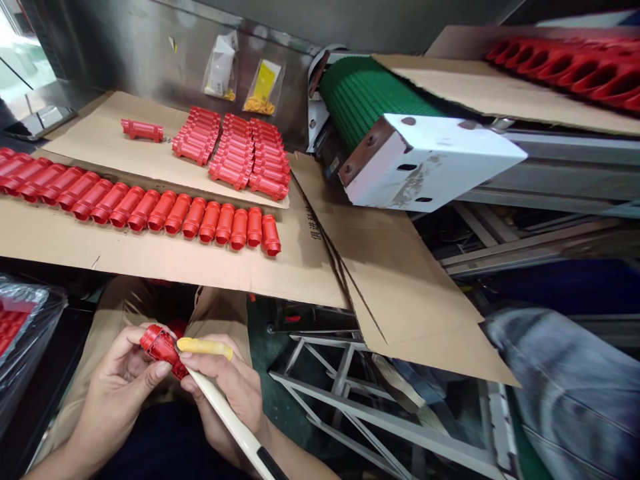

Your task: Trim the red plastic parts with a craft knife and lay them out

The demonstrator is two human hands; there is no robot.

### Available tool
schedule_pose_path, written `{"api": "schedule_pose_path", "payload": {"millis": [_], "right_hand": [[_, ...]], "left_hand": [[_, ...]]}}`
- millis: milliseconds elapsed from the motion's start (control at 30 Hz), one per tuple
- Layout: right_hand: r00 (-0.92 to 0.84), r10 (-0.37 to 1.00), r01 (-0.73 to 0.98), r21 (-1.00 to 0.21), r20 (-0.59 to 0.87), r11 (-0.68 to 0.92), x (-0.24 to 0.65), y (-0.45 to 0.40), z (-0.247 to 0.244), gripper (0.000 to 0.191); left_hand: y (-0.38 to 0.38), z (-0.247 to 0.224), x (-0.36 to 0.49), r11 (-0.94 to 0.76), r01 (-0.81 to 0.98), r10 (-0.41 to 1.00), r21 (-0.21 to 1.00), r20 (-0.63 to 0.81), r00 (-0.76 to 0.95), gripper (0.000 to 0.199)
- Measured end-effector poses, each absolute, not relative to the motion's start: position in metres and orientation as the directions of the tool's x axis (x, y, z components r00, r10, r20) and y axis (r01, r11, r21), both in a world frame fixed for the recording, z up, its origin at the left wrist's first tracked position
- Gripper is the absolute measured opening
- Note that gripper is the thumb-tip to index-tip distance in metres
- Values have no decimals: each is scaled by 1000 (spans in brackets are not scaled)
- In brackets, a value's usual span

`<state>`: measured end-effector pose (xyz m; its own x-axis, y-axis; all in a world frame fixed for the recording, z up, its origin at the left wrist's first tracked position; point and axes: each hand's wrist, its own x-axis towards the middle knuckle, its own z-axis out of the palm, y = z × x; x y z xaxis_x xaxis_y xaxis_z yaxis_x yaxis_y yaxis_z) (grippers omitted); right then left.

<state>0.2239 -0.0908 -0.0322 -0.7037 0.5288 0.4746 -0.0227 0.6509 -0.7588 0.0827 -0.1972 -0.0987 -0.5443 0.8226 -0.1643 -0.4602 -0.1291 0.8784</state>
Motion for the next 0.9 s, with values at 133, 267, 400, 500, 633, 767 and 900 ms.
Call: {"api": "schedule_pose_path", "payload": {"millis": [133,267,400,500,633,767,900], "right_hand": [[-708,529,-38,-773,468,634,224,-90,-33,34],[-709,521,-42,-766,475,641,224,-90,-35,32],[-701,513,-45,-749,495,661,223,-90,-36,32],[-690,514,-39,-736,509,676,221,-93,-36,34],[-674,520,-33,-725,525,688,222,-95,-36,36],[-700,525,-28,-754,484,657,224,-93,-34,30],[-700,525,-41,-762,483,647,223,-92,-35,32]], "left_hand": [[-197,-96,83,-134,-435,824,891,-143,-549,16],[-195,-91,83,-142,-393,808,909,-123,-576,15],[-193,-87,82,-164,-371,821,914,-82,-566,15],[-193,-90,84,-169,-349,807,922,-74,-586,14],[-196,-95,86,-173,-361,784,916,-93,-614,17],[-197,-95,85,-158,-368,796,916,-102,-597,16],[-197,-94,84,-160,-365,798,917,-97,-594,16]]}}
